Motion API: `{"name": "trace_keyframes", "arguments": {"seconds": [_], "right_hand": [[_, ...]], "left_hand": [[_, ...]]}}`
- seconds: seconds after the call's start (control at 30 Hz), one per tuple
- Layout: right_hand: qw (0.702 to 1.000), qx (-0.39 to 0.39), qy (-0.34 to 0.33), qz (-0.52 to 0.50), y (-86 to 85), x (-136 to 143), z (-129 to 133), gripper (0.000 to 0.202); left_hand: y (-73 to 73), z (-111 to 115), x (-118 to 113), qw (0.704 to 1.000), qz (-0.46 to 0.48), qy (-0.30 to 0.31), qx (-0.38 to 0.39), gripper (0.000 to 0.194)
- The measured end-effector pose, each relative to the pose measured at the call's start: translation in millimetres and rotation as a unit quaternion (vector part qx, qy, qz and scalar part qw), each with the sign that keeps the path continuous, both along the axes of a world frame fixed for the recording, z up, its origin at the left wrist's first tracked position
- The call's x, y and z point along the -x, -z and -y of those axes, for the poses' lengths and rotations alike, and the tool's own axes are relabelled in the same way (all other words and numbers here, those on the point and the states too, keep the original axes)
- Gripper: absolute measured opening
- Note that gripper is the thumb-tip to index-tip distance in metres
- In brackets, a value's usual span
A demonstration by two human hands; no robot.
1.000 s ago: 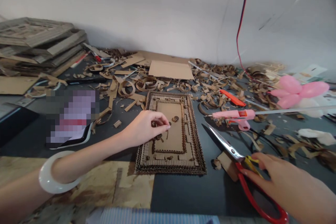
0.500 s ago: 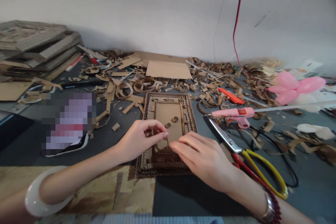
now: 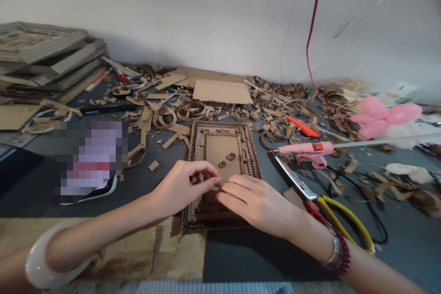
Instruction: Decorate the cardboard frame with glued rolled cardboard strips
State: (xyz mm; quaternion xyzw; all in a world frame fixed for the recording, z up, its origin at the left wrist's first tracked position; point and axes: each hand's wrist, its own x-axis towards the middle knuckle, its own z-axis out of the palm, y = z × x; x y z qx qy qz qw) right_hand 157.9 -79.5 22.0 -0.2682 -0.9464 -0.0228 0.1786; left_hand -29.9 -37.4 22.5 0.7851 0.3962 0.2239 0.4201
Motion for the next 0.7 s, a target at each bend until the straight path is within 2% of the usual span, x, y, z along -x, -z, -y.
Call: {"name": "trace_keyframes", "arguments": {"seconds": [0.13,0.23,0.37,0.7], "right_hand": [[0.998,0.061,0.007,0.004,5.5,-1.5,-2.8,0.021],[0.995,0.099,0.024,0.010,11.1,-0.1,-3.4,0.015],[0.989,0.134,0.056,-0.013,14.5,6.6,-1.8,0.016],[0.969,0.213,0.094,-0.085,23.4,17.6,-1.2,0.018]], "left_hand": [[3.3,-2.8,12.1,0.990,-0.017,0.028,-0.138,0.015],[7.5,-4.7,19.1,0.979,-0.034,0.078,-0.183,0.015],[14.4,-5.3,21.7,0.969,-0.074,0.111,-0.208,0.016],[19.9,-3.8,24.2,0.971,-0.061,0.108,-0.203,0.016]]}}
